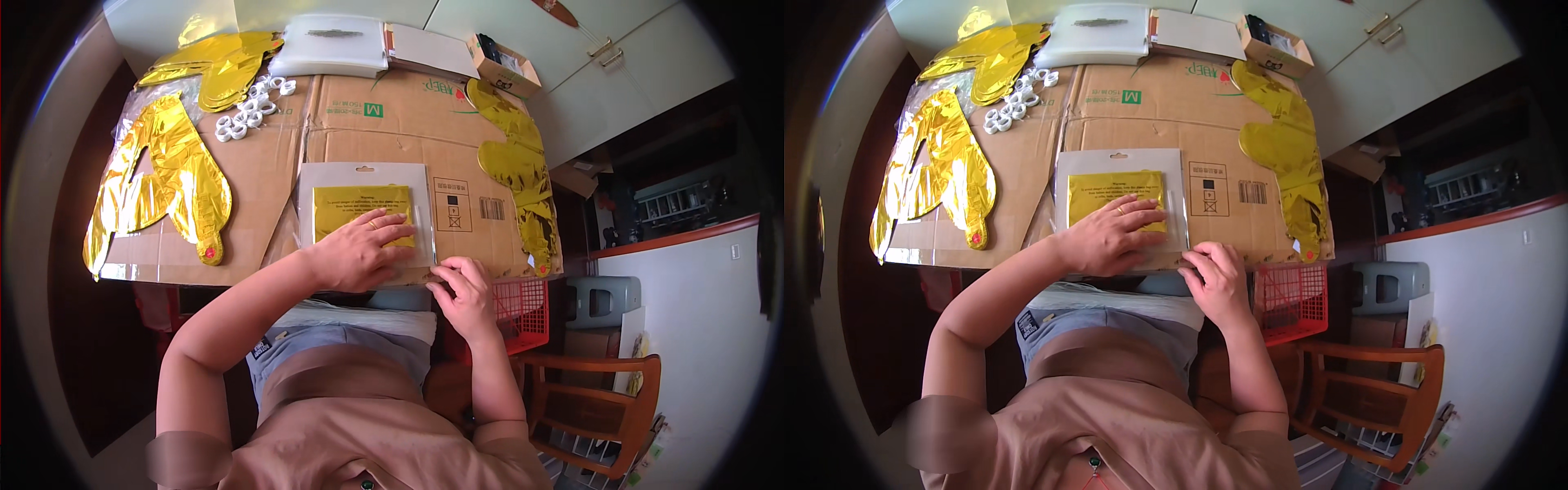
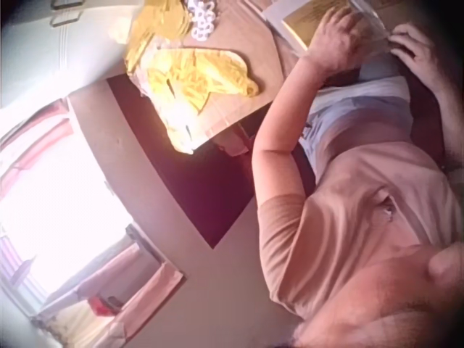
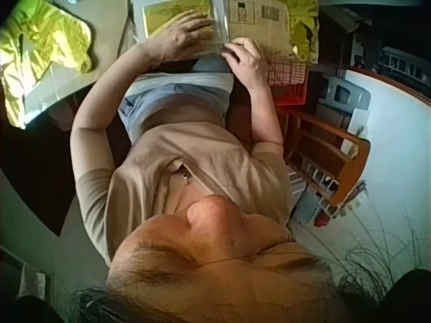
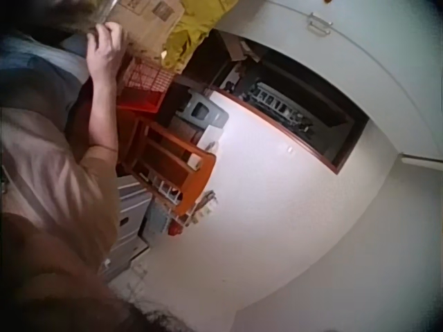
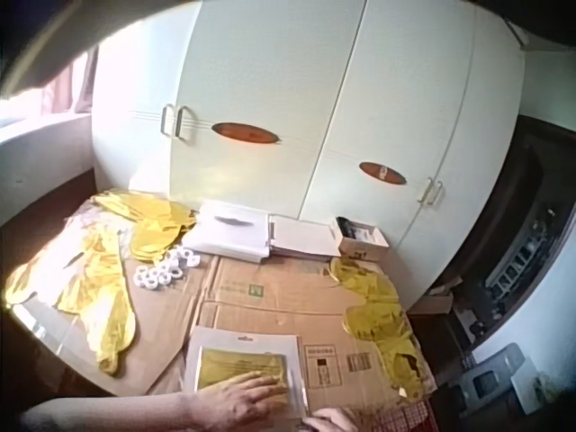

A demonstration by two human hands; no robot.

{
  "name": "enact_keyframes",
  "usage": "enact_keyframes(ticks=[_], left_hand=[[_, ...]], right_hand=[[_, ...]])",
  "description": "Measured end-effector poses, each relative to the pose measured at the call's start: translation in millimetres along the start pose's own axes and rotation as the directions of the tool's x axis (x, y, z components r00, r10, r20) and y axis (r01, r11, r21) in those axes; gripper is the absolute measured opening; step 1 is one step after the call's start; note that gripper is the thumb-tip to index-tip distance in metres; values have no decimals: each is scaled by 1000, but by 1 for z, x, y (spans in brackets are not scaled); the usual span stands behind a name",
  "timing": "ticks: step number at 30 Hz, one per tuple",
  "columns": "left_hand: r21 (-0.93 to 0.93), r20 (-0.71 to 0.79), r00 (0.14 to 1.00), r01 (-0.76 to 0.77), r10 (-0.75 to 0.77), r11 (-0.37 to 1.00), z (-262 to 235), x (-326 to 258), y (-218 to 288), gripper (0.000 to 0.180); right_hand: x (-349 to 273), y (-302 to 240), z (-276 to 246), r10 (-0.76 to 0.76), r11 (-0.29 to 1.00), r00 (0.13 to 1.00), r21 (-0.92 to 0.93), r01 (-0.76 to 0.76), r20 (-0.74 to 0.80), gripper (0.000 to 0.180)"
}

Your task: Folding a gold foil balloon and inserting it into a plastic packaging sleeve.

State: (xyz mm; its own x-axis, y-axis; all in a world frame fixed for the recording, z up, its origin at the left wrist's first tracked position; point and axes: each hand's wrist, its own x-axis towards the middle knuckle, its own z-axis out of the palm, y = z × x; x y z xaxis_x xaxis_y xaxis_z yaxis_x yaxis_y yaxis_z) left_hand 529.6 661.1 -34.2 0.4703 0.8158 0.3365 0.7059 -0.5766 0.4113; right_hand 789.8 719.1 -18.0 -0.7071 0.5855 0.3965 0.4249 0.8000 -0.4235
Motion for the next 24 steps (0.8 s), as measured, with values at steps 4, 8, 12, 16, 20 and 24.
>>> enact_keyframes(ticks=[4,8,12,16,20,24], left_hand=[[-14,18,999,34,-34,999,-4,-1,4,44],[-22,34,998,50,-49,998,-4,-3,7,45],[-33,46,997,58,-57,998,-4,-4,7,45],[-41,53,996,71,-68,997,-1,-4,7,46],[-41,59,996,71,-69,997,0,-4,4,47],[-53,61,995,76,-73,996,0,-4,5,47]], right_hand=[[-2,0,3,-2,1000,1000,4,2,-28,27],[-2,1,3,-71,996,997,-57,69,-22,23],[1,-1,-1,-137,985,990,-102,140,38,21],[-2,1,-1,-144,983,987,-101,151,77,20],[-12,-13,-8,-151,987,977,-40,158,149,21],[-23,-29,-20,-130,986,979,128,110,157,21]])
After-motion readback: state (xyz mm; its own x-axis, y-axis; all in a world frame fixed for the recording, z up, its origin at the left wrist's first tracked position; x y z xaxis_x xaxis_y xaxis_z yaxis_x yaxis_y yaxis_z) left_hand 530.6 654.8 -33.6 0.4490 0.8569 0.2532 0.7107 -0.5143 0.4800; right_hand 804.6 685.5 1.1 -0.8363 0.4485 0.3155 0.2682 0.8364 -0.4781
